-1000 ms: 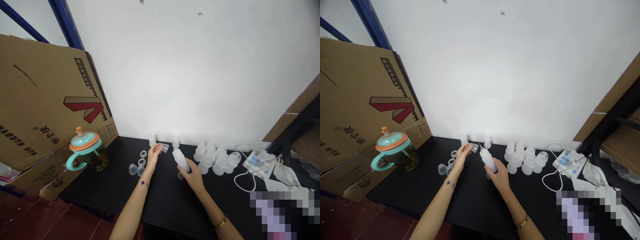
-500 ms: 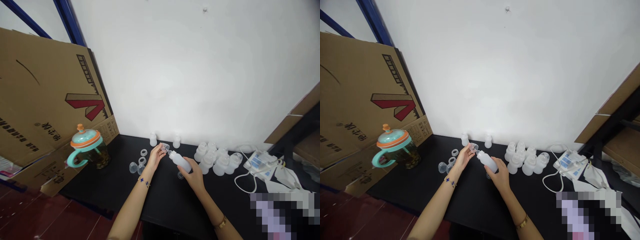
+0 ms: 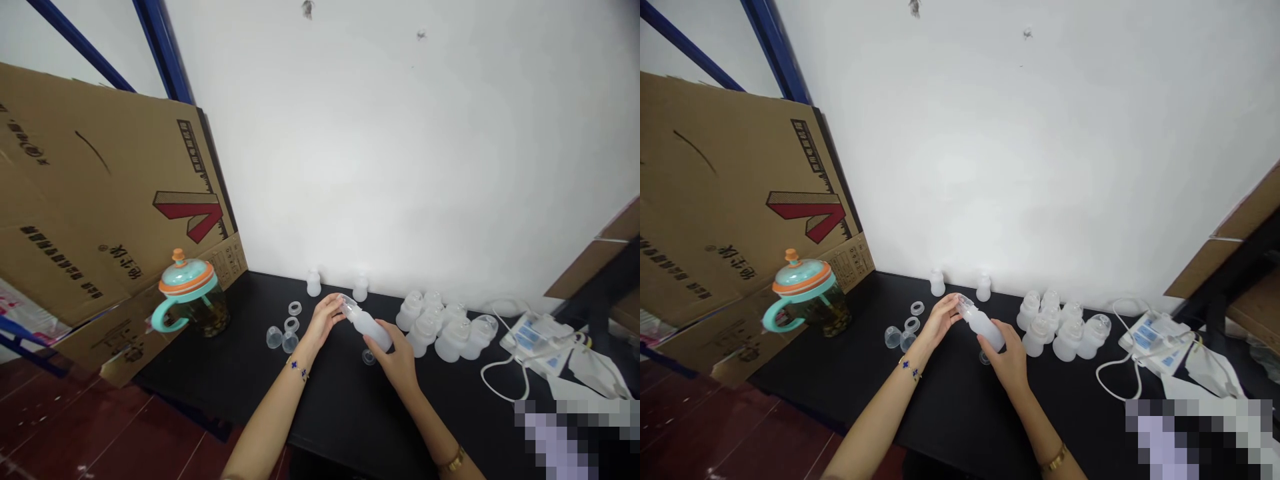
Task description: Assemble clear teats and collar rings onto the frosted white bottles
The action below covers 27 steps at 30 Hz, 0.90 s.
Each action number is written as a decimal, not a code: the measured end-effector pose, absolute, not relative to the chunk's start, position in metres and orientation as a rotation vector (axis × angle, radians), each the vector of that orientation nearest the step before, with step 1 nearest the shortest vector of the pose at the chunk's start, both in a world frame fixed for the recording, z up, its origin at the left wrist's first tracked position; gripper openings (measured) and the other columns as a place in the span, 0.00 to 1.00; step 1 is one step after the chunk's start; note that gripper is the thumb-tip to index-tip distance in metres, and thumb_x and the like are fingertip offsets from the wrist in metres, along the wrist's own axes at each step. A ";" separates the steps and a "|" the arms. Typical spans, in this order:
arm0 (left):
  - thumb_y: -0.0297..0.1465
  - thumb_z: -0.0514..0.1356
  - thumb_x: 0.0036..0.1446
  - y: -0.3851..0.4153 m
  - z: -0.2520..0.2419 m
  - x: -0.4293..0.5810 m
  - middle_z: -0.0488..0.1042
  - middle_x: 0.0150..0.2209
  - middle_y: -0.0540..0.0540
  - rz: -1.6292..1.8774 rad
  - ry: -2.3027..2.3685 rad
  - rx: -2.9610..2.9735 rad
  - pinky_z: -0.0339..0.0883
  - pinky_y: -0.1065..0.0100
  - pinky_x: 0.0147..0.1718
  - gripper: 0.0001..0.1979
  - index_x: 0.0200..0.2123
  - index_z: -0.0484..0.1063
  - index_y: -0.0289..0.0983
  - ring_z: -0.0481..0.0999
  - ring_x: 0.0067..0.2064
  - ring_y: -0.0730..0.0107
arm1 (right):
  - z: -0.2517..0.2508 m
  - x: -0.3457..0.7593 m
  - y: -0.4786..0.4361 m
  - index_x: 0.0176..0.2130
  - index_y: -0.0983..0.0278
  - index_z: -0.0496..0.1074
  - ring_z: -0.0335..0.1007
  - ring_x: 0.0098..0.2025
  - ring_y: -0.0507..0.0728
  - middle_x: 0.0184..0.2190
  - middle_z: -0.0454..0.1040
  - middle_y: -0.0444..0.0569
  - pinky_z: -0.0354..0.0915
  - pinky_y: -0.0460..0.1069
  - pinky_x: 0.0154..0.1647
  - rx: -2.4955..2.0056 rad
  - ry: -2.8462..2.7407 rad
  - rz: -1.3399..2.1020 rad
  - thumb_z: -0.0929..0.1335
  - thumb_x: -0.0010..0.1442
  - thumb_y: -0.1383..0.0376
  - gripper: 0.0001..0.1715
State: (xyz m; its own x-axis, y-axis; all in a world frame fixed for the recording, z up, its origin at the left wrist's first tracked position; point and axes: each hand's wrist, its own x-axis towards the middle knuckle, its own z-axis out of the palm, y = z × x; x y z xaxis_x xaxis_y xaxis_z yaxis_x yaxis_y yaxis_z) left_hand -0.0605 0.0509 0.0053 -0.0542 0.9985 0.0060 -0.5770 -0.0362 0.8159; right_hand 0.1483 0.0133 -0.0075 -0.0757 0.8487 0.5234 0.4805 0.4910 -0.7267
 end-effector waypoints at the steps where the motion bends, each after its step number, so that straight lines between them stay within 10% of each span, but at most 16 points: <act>1: 0.38 0.74 0.47 0.051 0.005 -0.060 0.80 0.38 0.44 1.491 0.761 0.734 0.71 0.68 0.38 0.19 0.40 0.78 0.35 0.79 0.39 0.65 | -0.007 0.148 0.013 0.50 0.61 0.75 0.75 0.50 0.66 0.47 0.79 0.53 0.71 0.58 0.50 -1.138 -1.716 0.453 0.70 0.61 0.50 0.23; 27: 0.35 0.75 0.46 0.049 0.005 -0.056 0.81 0.40 0.43 1.504 0.702 0.713 0.70 0.65 0.44 0.19 0.40 0.78 0.36 0.79 0.41 0.64 | -0.010 0.149 0.014 0.49 0.62 0.75 0.75 0.48 0.64 0.46 0.79 0.53 0.70 0.56 0.48 -1.154 -1.656 0.451 0.71 0.61 0.50 0.23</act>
State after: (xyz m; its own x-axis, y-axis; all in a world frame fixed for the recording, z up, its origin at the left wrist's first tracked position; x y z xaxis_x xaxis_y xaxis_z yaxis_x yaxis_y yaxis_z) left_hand -0.0560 0.0494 0.0048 -0.0412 0.9988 0.0275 -0.6202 -0.0472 0.7830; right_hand 0.1493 0.0143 -0.0101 -0.0171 0.8515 0.5241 0.4680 0.4700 -0.7484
